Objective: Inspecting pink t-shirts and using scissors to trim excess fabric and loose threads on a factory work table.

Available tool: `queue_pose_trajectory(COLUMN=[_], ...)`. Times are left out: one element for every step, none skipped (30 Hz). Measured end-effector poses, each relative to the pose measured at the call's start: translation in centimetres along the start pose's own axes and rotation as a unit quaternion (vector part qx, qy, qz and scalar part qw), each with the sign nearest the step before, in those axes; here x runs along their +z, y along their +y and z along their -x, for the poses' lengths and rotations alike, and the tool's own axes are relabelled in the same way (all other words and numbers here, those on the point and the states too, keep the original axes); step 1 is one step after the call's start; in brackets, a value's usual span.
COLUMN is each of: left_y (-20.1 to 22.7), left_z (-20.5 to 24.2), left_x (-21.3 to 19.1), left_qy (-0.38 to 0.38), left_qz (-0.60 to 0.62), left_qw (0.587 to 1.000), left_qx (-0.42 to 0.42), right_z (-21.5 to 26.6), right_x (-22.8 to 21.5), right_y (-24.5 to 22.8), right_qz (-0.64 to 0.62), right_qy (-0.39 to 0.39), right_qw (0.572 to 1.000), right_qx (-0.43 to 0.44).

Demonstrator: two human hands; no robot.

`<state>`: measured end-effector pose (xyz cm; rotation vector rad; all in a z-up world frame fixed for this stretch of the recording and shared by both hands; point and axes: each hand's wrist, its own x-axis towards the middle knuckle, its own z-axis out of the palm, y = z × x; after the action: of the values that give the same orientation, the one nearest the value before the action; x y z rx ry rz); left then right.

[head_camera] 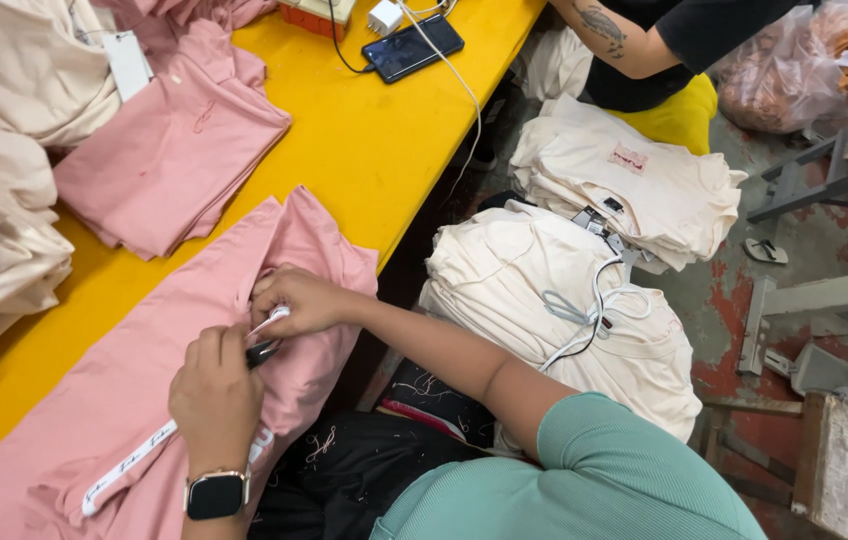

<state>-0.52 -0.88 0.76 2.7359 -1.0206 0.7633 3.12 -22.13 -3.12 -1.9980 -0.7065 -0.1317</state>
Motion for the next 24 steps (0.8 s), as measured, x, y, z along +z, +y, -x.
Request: queue_pose_trajectory(left_y=[0.0,0.1,0.2,-0.1,-0.3,-0.6,-0.8,-1.0,-1.2,-1.1,-1.0,-0.8,-0.4,-0.2,0.1,-0.2,-0.6,-0.9,-0.8,-0.6,-0.5,-0.5,-0.6,-0.8], left_z=[0.0,0.0,0.0,0.2,0.4,0.4,0.8,1.0,1.2,1.4,1.6,1.3,1.2,1.3,1.2,1.6,1.8,1.8,1.5,1.2,0.8,0.9,1.0,0.9], left_x=[0.1,0.3,0.5,1.2,1.9,2.6,3.0,3.2,3.5,2.9,2.3,1.9,1.5,1.2,0.9,1.8,2.8,3.9,2.9,2.1,1.5,1.4,1.5,1.6], left_qy=[0.000,-0.009,-0.018,-0.019,0.009,0.038,0.039,0.047,0.055,0.057,0.055,0.057,0.064,0.051,0.038,0.041,0.038,0.036,0.042,0.029,0.016,0.017,0.006,-0.006], left_qz=[-0.002,-0.039,-0.075,-0.076,-0.069,-0.062,-0.064,-0.061,-0.057,-0.058,-0.040,-0.019,-0.018,-0.028,-0.039,-0.039,-0.067,-0.094,-0.094,-0.108,-0.123,-0.123,-0.124,-0.127], left_qw=[1.000,0.999,0.997,0.997,0.997,0.997,0.997,0.997,0.996,0.996,0.997,0.997,0.997,0.998,0.998,0.998,0.997,0.995,0.995,0.994,0.992,0.992,0.992,0.992], left_qx=[-0.003,0.009,0.021,0.021,0.017,0.014,0.014,-0.008,-0.030,-0.027,-0.039,-0.049,-0.045,-0.040,-0.035,-0.031,-0.015,0.000,0.004,0.014,0.025,0.027,0.025,0.023], right_z=[-0.1,-0.2,-0.2,-0.2,-0.3,-0.4,-0.4,-0.4,-0.2,-0.2,-0.2,-0.2,-0.1,0.1,0.1,0.2,0.2,0.1,0.0,0.1,0.0,0.2,0.2,0.0], right_x=[0.0,0.0,0.0,-0.1,-0.3,-0.5,-0.4,-0.4,-0.5,-0.2,0.1,-0.2,0.1,0.4,0.7,0.8,0.9,0.7,0.7,0.7,0.6,0.7,0.6,0.5], right_y=[-0.1,-0.1,-0.2,-0.4,-0.6,-0.8,-0.7,-0.6,-0.5,-0.3,-0.2,0.1,0.4,0.7,1.1,1.1,1.2,1.4,1.1,1.1,1.2,0.9,0.7,0.6], right_qz=[-0.002,-0.008,-0.014,-0.015,-0.025,-0.034,-0.034,-0.039,-0.045,-0.043,-0.053,-0.058,-0.051,-0.054,-0.056,-0.053,-0.057,-0.059,-0.054,-0.051,-0.047,-0.046,-0.045,-0.045], right_qy=[-0.002,0.000,0.001,0.001,0.005,0.009,0.009,0.006,0.004,0.007,0.006,0.006,0.010,0.011,0.012,0.017,0.012,0.007,0.011,-0.002,-0.015,-0.013,-0.011,-0.010], right_qw=[1.000,1.000,1.000,1.000,1.000,0.999,0.999,0.999,0.999,0.999,0.999,0.998,0.999,0.998,0.998,0.998,0.998,0.998,0.998,0.999,0.999,0.999,0.999,0.999], right_qx=[-0.002,-0.014,-0.025,-0.027,-0.013,-0.001,-0.004,0.000,0.003,0.001,0.006,0.011,0.009,0.010,0.010,0.008,0.007,0.006,0.003,0.006,0.009,0.009,0.007,0.002])
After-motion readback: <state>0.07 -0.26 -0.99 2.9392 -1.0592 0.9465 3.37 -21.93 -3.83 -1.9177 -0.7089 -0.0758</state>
